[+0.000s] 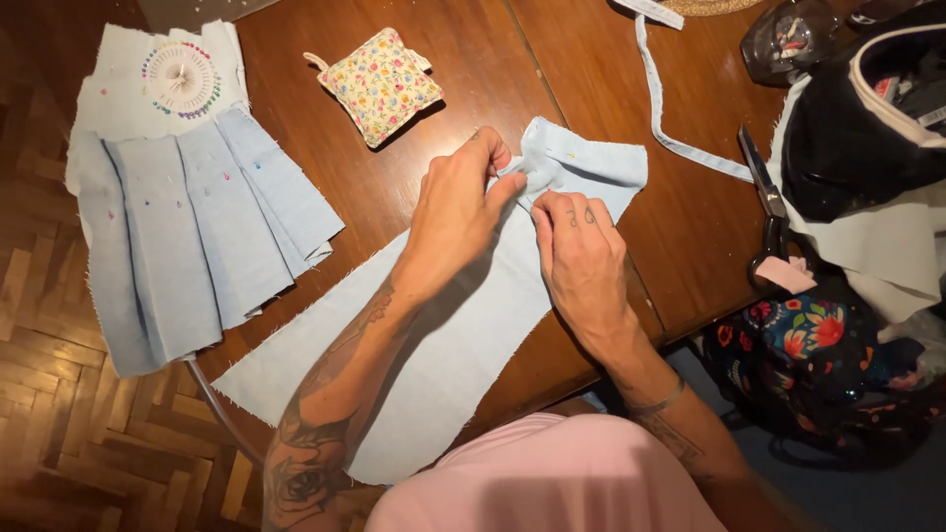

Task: The person folds a light blue fabric into pleats on a wooden table and secures the folds with pins. They repeat this process for multiple fabric pieces, arranging them neatly on the table.

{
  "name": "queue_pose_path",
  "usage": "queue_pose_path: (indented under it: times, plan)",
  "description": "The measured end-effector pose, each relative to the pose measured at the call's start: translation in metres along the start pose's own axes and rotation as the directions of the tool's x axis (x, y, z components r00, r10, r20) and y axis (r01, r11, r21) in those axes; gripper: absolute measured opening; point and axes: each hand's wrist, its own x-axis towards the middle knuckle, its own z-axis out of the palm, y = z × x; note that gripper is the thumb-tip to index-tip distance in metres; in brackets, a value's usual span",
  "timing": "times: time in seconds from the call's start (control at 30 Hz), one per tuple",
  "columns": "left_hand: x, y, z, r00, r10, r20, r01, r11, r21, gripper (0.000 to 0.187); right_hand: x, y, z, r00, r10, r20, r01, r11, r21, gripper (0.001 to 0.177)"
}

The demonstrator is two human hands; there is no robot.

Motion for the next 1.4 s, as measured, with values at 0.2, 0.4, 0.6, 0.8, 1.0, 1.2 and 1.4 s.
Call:
queue_pose_path:
  times: [0.2, 0.4, 0.6, 0.8, 1.0, 1.2, 1.4]
  plan:
    - [0.004, -0.011, 0.002, 0.999, 0.007, 0.048, -0.003, 0.996, -0.091, 0.029, -0.001, 0.009, 0.007, 0.998, 0.062, 0.004, -0.062, 0.991, 0.12, 0.011]
    - [0.013, -0.028, 0.006, 0.998, -0.054, 0.036, 0.058, 0.989, -0.136, 0.025, -0.002, 0.009, 0.004, 0.993, 0.119, 0.024, -0.121, 0.961, 0.247, 0.008]
    - [0.018, -0.044, 0.017, 0.968, -0.218, 0.127, 0.252, 0.838, -0.484, 0.027, -0.001, 0.006, 0.002, 0.992, 0.122, 0.011, -0.12, 0.953, 0.277, 0.006]
    - [0.024, -0.067, 0.033, 0.932, -0.24, 0.271, 0.362, 0.572, -0.736, 0.043, -0.001, 0.009, -0.002, 0.982, 0.186, 0.037, -0.186, 0.912, 0.365, 0.006]
    - [0.028, -0.066, 0.041, 0.95, -0.208, 0.233, 0.309, 0.734, -0.606, 0.042, -0.001, 0.017, -0.001, 0.979, 0.196, 0.052, -0.197, 0.861, 0.469, 0.004]
    - [0.023, -0.037, 0.002, 0.989, -0.133, 0.059, 0.145, 0.886, -0.441, 0.045, -0.007, 0.018, -0.015, 0.965, 0.259, -0.038, -0.207, 0.845, 0.493, 0.019]
    - [-0.002, -0.037, -0.027, 0.892, 0.322, -0.318, -0.35, 0.936, -0.034, 0.026, -0.028, 0.03, -0.029, 0.999, -0.008, -0.043, 0.014, 0.99, 0.141, 0.021]
